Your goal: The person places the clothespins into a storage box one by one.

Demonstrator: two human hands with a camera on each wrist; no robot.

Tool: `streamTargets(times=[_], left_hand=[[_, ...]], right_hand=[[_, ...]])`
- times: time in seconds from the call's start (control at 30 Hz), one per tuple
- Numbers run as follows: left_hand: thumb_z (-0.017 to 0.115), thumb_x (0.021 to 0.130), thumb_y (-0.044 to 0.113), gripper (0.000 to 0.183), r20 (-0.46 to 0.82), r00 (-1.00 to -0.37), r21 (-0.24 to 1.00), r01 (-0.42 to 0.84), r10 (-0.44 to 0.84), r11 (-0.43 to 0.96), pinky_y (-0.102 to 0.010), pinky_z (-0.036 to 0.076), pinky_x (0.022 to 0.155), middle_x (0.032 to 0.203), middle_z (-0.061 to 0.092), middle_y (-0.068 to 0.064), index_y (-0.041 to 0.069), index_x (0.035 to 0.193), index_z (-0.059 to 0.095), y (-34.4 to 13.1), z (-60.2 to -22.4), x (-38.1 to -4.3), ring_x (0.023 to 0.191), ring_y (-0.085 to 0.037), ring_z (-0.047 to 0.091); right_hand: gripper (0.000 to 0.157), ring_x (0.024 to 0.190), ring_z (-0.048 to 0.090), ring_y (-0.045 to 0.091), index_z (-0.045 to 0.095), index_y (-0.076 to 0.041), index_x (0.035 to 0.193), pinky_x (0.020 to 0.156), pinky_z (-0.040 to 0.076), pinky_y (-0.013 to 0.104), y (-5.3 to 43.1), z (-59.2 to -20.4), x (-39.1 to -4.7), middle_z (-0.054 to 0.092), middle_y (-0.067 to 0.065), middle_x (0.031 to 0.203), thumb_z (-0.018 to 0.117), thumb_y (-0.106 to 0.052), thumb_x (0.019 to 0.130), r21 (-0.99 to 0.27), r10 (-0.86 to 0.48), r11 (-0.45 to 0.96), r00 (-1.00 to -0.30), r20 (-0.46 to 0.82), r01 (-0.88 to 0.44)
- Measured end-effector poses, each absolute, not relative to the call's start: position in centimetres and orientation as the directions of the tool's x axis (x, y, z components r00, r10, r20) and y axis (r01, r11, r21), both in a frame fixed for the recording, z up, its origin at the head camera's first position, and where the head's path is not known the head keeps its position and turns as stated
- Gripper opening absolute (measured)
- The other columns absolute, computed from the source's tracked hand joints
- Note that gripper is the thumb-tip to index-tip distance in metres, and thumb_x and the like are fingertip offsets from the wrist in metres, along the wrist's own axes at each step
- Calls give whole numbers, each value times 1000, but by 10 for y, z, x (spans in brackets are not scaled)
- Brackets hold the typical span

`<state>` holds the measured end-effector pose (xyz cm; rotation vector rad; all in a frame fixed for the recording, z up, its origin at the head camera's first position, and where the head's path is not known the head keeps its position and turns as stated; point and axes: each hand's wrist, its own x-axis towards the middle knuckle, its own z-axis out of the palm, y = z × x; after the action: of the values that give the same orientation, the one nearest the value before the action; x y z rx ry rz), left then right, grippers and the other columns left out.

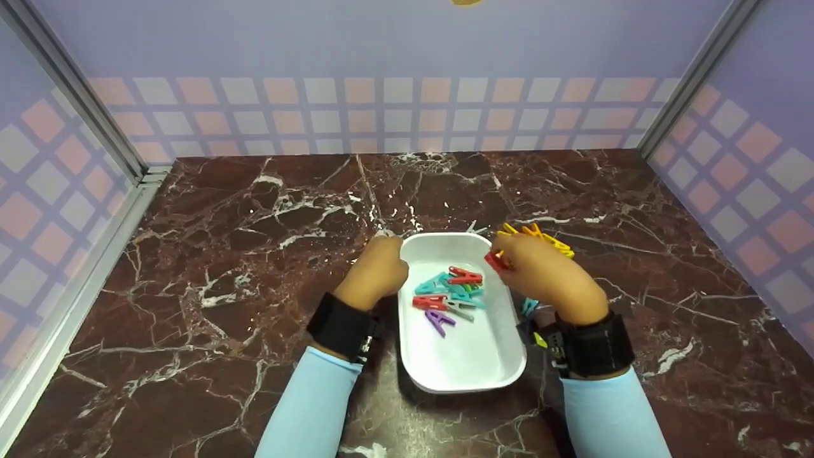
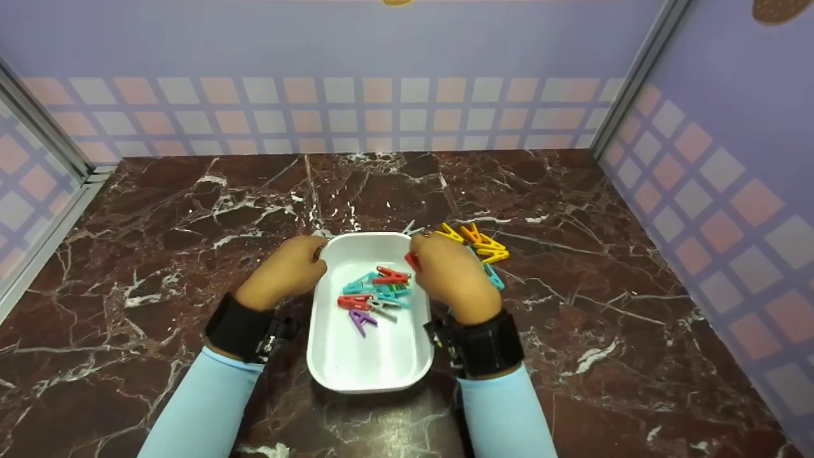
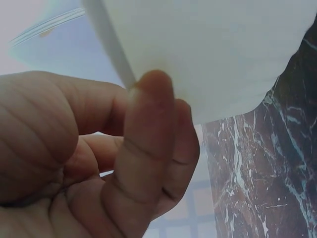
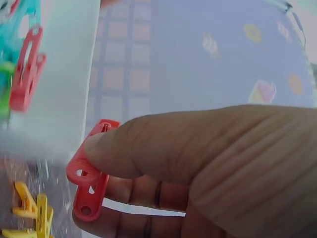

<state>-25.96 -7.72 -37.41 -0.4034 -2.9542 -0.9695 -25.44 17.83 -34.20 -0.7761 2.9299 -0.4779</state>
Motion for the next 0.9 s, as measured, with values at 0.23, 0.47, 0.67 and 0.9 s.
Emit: streamTargets(times=[0.23,0.47,0.67,0.9], left_hand=[[51,79,-6,25,98,-972,588,230,213,776,-46,47,96,99,67,-24,-11,97,68,-75,-377,-261,101,-40,61],[50,80,-6,29,75,-973,567,220,216,794,-45,44,101,103,65,-26,-12,102,67,-73,-375,-260,107,-40,58],[49,81,-6,27,80,-968,543,242,238,804,-46,43,101,102,64,-26,-12,101,65,-74,-376,-260,108,-41,57],[49,80,-7,27,73,-969,534,239,238,811,-46,45,98,101,64,-25,-11,102,65,-74,-376,-261,103,-40,58]], right_hand=[[28,88,63,27,65,-2,112,79,52,44,152,-346,-244,67,12,101,67,-1,85,-238,-543,816,-840,-3,-526],[16,74,55,23,63,-6,101,68,49,41,135,-356,-240,57,5,86,68,-4,86,-204,-584,797,-811,-26,-568],[9,69,50,20,60,-9,90,62,47,38,126,-368,-242,52,3,79,68,-11,90,-191,-641,758,-767,-38,-624],[12,66,48,19,57,-8,85,62,44,35,123,-379,-246,50,1,74,68,-8,90,-193,-667,737,-742,-57,-648]])
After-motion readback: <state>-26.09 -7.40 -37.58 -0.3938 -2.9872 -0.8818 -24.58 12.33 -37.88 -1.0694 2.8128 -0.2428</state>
